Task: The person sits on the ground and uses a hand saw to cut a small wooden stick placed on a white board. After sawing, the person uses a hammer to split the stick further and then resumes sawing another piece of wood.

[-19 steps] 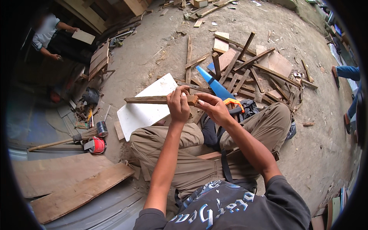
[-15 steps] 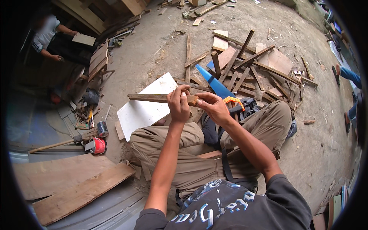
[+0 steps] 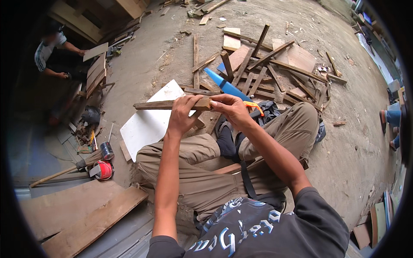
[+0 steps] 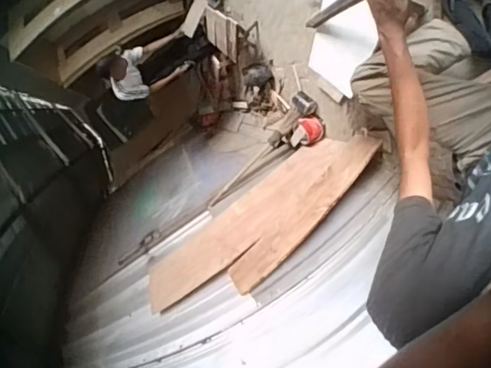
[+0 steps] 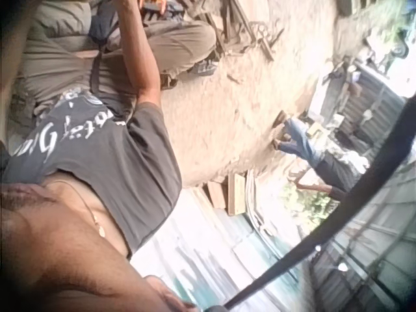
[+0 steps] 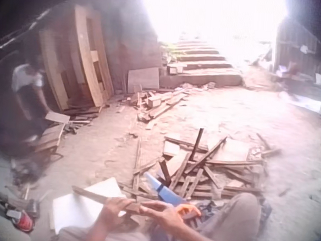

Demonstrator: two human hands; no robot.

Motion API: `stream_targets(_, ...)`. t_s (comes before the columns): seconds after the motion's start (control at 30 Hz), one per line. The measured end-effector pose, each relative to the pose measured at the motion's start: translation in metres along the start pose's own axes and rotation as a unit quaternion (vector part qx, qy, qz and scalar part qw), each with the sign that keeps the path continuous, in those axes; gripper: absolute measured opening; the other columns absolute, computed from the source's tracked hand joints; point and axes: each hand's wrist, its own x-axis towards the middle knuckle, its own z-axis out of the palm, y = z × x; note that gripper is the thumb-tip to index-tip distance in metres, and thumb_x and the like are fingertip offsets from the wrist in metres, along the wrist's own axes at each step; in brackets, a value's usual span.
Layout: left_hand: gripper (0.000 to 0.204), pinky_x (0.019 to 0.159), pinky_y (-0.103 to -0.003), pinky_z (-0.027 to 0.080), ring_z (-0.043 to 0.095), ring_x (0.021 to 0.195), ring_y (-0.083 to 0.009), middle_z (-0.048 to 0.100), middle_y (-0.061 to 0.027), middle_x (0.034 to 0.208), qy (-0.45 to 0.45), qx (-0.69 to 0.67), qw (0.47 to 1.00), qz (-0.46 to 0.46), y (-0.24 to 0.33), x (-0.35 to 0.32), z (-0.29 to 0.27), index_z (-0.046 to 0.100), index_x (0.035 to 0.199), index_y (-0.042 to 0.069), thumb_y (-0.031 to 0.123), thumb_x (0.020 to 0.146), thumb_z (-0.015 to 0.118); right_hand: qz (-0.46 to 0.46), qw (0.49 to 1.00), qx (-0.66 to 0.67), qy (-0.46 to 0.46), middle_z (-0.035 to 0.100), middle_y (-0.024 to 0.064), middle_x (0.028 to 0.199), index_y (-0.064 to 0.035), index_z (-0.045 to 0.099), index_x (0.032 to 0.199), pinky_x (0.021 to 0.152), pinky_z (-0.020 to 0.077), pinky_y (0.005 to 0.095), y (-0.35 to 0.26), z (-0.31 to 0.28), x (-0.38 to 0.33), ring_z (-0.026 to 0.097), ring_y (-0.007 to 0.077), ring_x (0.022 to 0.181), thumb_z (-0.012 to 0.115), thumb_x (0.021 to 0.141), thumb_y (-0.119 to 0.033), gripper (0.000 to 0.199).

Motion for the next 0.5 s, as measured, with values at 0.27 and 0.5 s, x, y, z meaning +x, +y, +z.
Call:
stream_targets(0.27, 0.049, 0.098, -0.043, 0.038, 0.056, 0.106, -0.0287, 0.061, -0.0071, 0.108, 0.005, 0.014, 0.999, -0.030, 0.004, -0.006, 0.034, 0.060, 0.121, 0.014, 0.016, 0.074, 0.075, 0.128, 0.808, -0.518, 0.249, 0.072, 0.0193, 0.097, 0.0051, 0.068, 0.107, 0.070, 0.0549, 0.0348, -0.016, -0.173, 0.029, 0.070, 0.0216, 0.085, 0.072, 0.084, -0.029, 0.042)
stream_targets(0.5, 0.051, 0.100, -0.045, 0.037, 0.055, 0.105, -0.0284, 0.059, -0.0067, 0.106, 0.013, 0.059, 0.996, -0.067, 0.000, -0.003, 0.082, 0.061, 0.121, 0.014, 0.016, 0.072, 0.076, 0.404, 0.624, -0.637, 0.205, 0.066, 0.0256, 0.113, 0.0031, 0.069, 0.107, 0.087, 0.0541, 0.0425, 0.093, -0.228, -0.028, 0.065, 0.0365, 0.109, 0.062, 0.082, -0.015, 0.032)
